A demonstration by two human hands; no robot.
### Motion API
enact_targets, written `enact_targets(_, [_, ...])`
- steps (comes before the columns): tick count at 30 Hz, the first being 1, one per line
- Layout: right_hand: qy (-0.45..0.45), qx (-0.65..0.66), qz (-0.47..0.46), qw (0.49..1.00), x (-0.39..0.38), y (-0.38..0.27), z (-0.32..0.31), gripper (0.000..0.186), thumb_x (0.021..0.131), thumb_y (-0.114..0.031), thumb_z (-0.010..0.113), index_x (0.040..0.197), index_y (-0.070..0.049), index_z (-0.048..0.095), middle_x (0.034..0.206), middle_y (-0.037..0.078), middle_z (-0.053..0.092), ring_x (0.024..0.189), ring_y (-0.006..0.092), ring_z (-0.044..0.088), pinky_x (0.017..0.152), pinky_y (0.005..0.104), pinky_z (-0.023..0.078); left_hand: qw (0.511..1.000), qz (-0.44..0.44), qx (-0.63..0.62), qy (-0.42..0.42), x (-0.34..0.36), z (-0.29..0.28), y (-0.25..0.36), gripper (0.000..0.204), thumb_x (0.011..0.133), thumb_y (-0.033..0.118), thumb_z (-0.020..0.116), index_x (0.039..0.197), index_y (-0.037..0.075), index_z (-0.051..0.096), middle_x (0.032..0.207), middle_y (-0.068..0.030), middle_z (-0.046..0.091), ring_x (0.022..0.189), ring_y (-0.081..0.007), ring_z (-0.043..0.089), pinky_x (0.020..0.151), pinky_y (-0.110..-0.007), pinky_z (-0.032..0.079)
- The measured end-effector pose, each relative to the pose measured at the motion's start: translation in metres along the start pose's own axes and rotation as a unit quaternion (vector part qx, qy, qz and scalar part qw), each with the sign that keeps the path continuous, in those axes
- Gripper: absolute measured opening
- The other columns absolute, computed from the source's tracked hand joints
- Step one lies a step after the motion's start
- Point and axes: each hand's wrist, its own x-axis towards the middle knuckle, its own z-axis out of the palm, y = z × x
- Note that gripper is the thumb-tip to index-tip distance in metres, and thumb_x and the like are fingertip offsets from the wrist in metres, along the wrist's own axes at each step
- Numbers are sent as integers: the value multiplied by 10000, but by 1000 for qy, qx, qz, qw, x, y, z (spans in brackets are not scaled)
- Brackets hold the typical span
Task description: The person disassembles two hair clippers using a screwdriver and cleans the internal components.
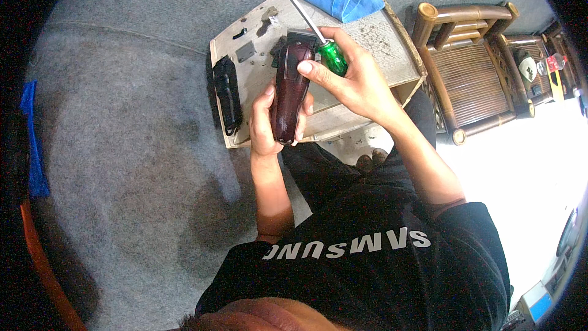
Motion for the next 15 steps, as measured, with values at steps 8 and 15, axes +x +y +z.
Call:
enact_targets(8, [0, -9, -22, 1000, 0, 0, 0, 596, 951, -362, 797, 1364, -3, 561, 985, 65, 714, 884, 102, 616, 819, 302, 517, 1000, 10, 19, 7, 0, 3, 1, 591, 1089, 397, 296, 1467, -29, 455, 855, -146, 667, 472, -129, 548, 422, -256, 462])
enact_targets(15, [-5, -11, -19, 1000, -1, 1, -1, 595, 961, -345, 789, 1377, -1, 540, 993, 72, 712, 908, 104, 618, 829, 302, 517, 999, 19, 33, 10, 0, 3, 0, 588, 1090, 396, 295, 1458, -30, 465, 855, -142, 667, 475, -124, 546, 426, -255, 463])
